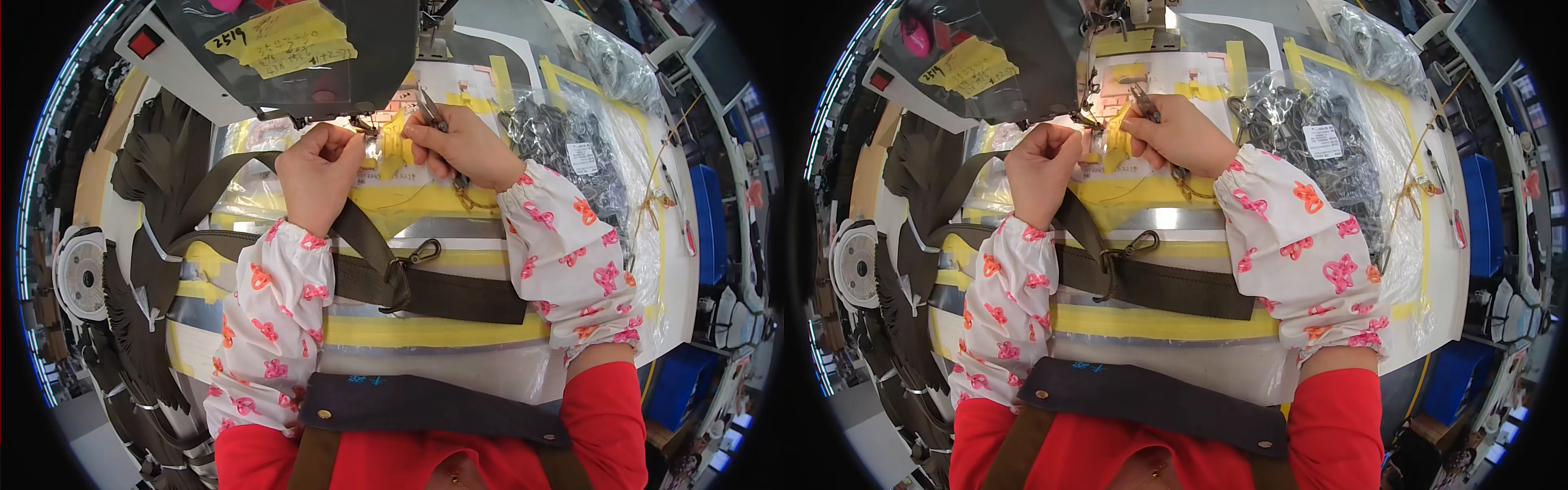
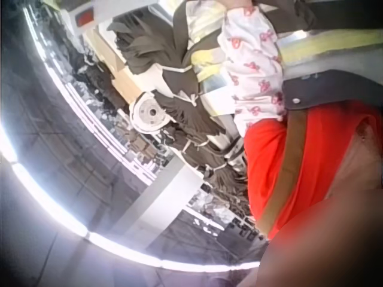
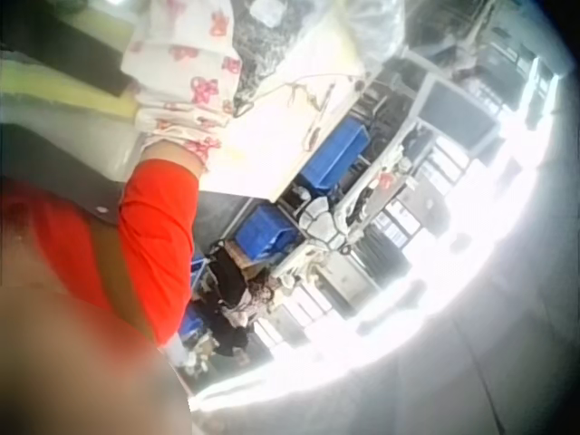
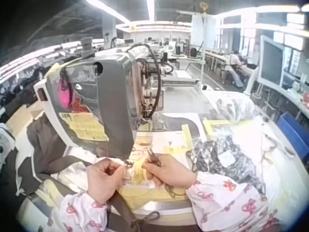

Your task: Attaching metal clips and hardware to nylon straps using an industrial sewing machine.

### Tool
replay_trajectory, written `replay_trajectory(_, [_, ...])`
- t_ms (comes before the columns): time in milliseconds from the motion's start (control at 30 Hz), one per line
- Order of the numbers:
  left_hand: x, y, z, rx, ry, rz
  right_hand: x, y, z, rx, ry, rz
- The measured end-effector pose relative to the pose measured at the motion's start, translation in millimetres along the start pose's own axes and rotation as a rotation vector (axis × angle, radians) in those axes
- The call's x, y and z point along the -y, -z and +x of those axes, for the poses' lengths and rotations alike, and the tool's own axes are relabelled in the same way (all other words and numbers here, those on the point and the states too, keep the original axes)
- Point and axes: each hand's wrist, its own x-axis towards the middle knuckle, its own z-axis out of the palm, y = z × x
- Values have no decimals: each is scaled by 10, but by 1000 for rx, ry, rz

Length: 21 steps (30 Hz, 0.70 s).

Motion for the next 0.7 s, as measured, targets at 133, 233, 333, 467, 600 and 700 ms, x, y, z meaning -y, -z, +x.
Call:
replay_trajectory(133, [21,-1,16,7,13,-7,13,-10,-3,-1,1,-2])
replay_trajectory(233, [17,-17,32,5,1,26,-8,-6,-10,-8,4,42])
replay_trajectory(333, [75,-23,52,7,7,6,65,-60,-16,-138,65,-112])
replay_trajectory(467, [81,-73,88,11,9,79,17,-62,-10,-329,288,-851])
replay_trajectory(600, [71,-57,84,-8,30,3,-155,-119,39,-383,506,-1086])
replay_trajectory(700, [94,-65,85,6,46,-66,-208,-139,42,-415,611,-1122])
